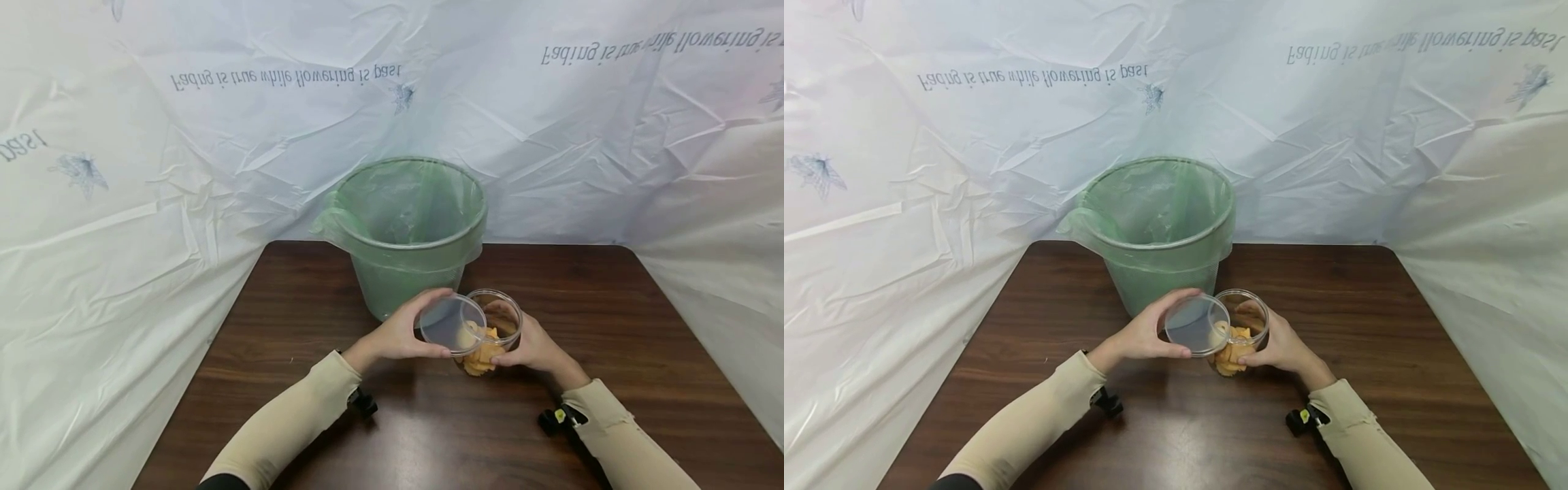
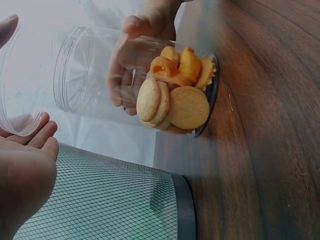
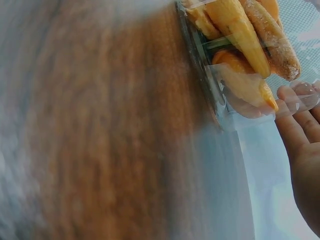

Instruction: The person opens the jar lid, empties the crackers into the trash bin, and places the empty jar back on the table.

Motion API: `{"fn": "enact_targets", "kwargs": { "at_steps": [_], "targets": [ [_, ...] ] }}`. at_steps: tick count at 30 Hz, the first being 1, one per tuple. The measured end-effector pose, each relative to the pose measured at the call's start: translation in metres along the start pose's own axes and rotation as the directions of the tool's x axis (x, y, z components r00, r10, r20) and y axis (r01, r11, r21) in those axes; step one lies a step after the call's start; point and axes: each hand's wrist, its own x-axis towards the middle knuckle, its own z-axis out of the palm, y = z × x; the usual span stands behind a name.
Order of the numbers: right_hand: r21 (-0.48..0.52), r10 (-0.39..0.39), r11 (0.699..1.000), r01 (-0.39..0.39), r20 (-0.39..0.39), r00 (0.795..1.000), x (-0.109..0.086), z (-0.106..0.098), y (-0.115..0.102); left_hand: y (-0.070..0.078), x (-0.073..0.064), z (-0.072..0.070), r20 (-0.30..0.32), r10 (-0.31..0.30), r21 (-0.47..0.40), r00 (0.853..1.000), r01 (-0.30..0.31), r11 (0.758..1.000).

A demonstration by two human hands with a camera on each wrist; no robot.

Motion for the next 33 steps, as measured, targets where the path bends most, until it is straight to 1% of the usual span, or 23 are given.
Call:
{"fn": "enact_targets", "kwargs": {
  "at_steps": [4,7,9,15,19,22,28,33],
  "targets": [
    [-0.001,0.01,1.0,-0.01,0.009,1.0,0.002,-0.001,-0.017,-0.001,-0.002,-0.001,0.012,-0.012,-0.003,1.0,0.012,1.0],
    [-0.008,0.015,1.0,-0.015,0.011,1.0,0.003,-0.001,-0.022,-0.002,-0.003,-0.003,0.023,-0.019,0.007,1.0,0.019,1.0],
    [-0.016,0.006,1.0,-0.005,0.009,1.0,0.003,-0.001,-0.022,-0.001,-0.004,-0.004,0.029,-0.023,0.015,0.999,0.023,1.0],
    [0.029,-0.022,0.999,0.021,0.023,0.999,0.002,-0.001,-0.017,0.0,-0.009,-0.007,0.047,-0.042,0.041,0.998,0.041,0.998],
    [0.038,-0.043,0.998,0.042,0.019,0.999,0.002,-0.001,-0.016,-0.001,-0.01,-0.008,0.04,-0.035,0.04,0.999,0.033,0.999],
    [0.044,-0.038,0.998,0.038,0.016,0.999,0.002,-0.002,-0.016,-0.002,-0.012,-0.007,0.029,-0.029,0.033,0.999,0.028,0.999],
    [0.001,-0.005,1.0,0.005,0.002,1.0,0.002,-0.001,-0.02,-0.002,-0.015,-0.006,0.023,-0.022,0.033,0.999,0.021,0.999],
    [-0.032,-0.018,0.999,0.017,-0.014,1.0,0.002,0.0,-0.022,-0.001,-0.019,-0.007,0.019,-0.011,0.017,1.0,0.011,1.0]
  ]
}}
